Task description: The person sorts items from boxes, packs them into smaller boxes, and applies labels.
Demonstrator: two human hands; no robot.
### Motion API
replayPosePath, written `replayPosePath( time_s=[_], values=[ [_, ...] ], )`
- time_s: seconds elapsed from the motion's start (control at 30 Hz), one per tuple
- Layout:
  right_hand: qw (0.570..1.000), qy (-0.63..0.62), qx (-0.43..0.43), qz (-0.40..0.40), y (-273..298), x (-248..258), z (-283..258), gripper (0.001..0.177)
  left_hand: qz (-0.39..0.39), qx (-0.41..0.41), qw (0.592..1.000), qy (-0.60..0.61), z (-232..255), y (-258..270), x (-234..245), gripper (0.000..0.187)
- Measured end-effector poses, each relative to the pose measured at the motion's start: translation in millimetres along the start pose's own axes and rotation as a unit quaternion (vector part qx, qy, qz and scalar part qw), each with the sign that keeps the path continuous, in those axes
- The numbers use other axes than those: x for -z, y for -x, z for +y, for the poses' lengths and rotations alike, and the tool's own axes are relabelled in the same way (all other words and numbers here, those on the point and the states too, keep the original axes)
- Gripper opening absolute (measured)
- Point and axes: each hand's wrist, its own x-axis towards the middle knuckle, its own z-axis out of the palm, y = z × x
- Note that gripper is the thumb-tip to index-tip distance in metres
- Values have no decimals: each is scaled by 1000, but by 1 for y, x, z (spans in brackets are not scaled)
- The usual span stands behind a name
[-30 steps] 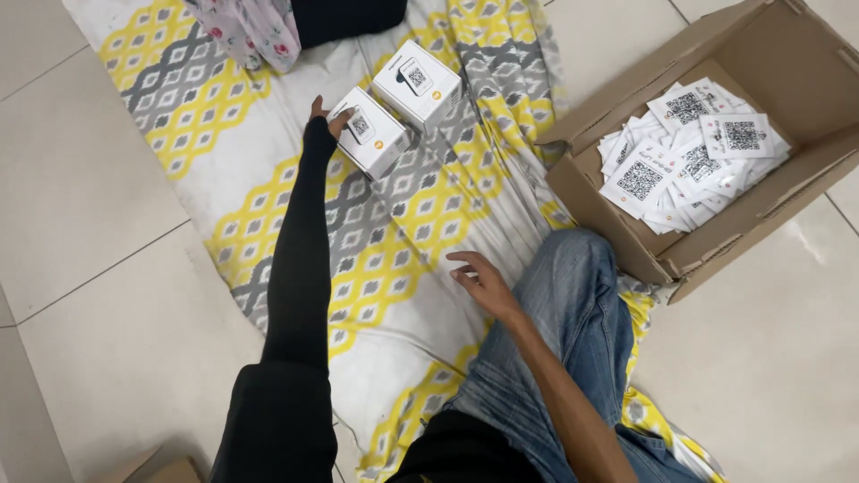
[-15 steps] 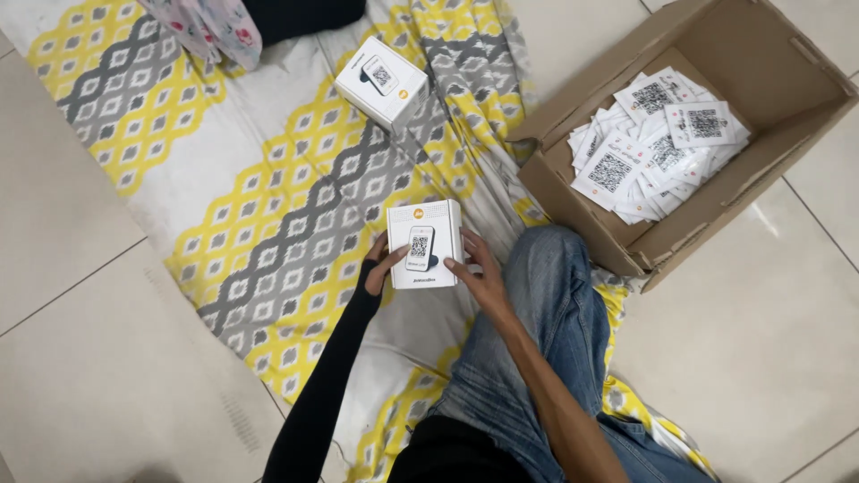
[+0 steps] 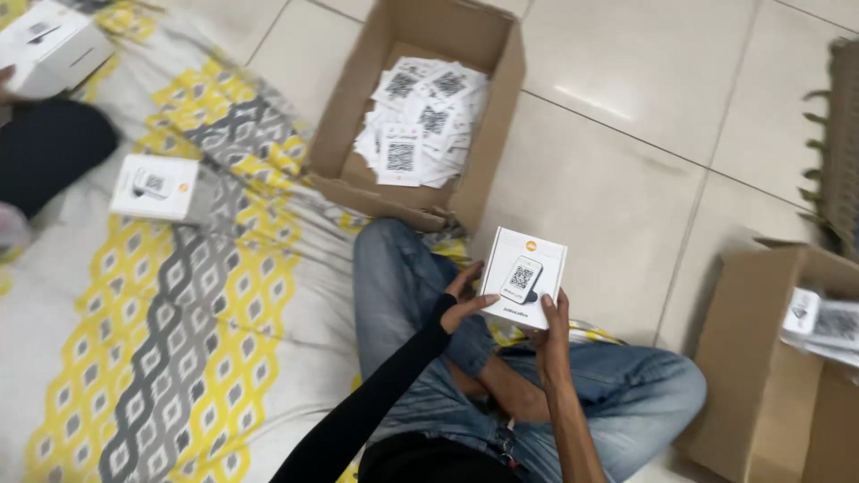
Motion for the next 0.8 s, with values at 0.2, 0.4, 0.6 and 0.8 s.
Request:
replayPosePath(
  time_s=[0.2, 0.4, 0.6, 0.8],
  values=[
    [998, -26, -50, 8, -32, 73, 10, 74, -16, 208, 972, 104, -37, -64, -63, 95],
    [996, -47, -63, 47, -58, 83, 38, 76, 106, -104, 949, -277, -91, -56, -60, 88],
    [984, -143, -59, 83, -81, 102, 94, 74, -190, -251, 753, -578, 69, -18, -107, 108],
    [947, -308, -73, 54, -47, 112, 113, 68, -167, -268, 707, -633, 64, -27, -112, 110]
  ],
)
